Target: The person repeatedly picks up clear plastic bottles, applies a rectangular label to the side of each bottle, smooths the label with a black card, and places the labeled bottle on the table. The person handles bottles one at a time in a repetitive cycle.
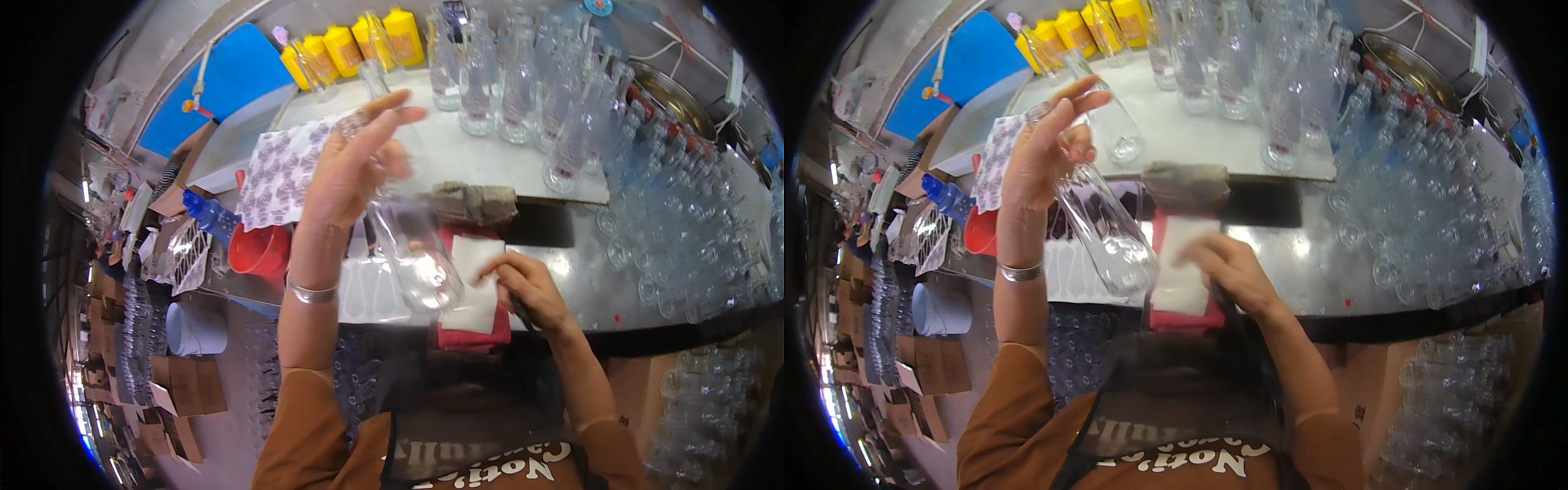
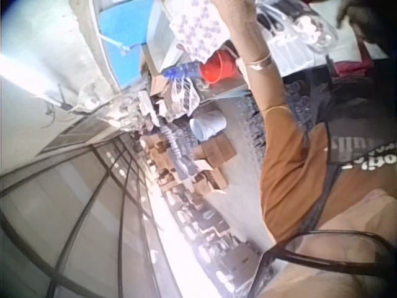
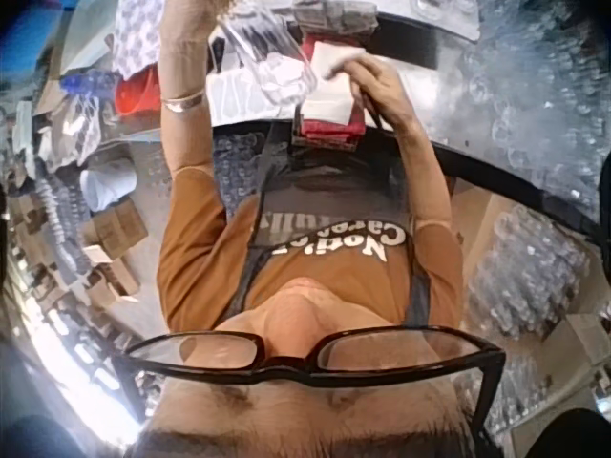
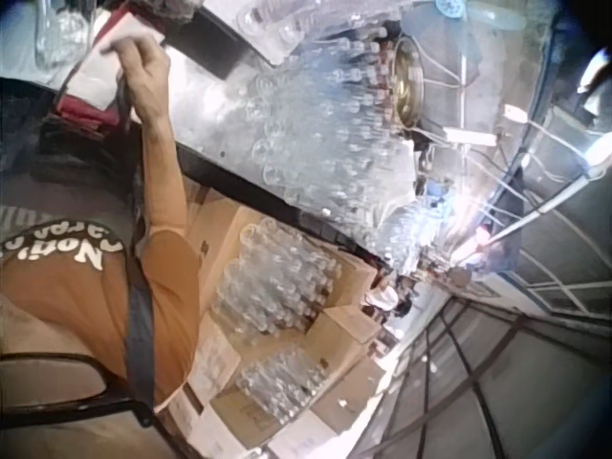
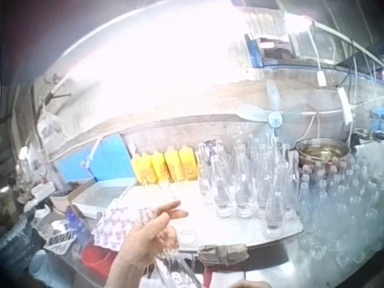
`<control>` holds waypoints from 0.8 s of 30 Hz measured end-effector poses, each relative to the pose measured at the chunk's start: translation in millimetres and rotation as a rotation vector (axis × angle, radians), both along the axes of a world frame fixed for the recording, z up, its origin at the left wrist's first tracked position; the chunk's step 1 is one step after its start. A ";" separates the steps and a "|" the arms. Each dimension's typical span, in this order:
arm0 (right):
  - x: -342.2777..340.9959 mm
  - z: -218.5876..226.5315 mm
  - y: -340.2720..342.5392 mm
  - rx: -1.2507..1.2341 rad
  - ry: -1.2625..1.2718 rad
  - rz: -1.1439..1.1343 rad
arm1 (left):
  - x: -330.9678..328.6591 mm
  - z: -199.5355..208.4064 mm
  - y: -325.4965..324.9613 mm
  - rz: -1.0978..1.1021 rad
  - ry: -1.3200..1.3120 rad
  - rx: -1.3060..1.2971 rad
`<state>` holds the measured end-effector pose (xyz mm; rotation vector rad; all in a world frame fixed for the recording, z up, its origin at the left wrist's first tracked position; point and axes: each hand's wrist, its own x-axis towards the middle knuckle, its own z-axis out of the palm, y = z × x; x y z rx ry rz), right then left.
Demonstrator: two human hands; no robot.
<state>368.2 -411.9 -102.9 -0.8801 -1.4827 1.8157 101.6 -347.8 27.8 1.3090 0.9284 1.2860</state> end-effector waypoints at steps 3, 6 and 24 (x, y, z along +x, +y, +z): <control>-22.0 12.2 13.4 -0.038 0.247 0.310 | 35.5 -34.0 -0.9 -0.296 -0.323 -0.147; -20.0 -2.7 3.7 -0.162 0.293 0.262 | 57.6 -70.3 6.0 -0.056 -0.279 -0.147; -16.7 -34.6 -31.8 0.363 -0.436 -0.306 | 47.9 -183.6 -129.1 0.095 0.612 0.227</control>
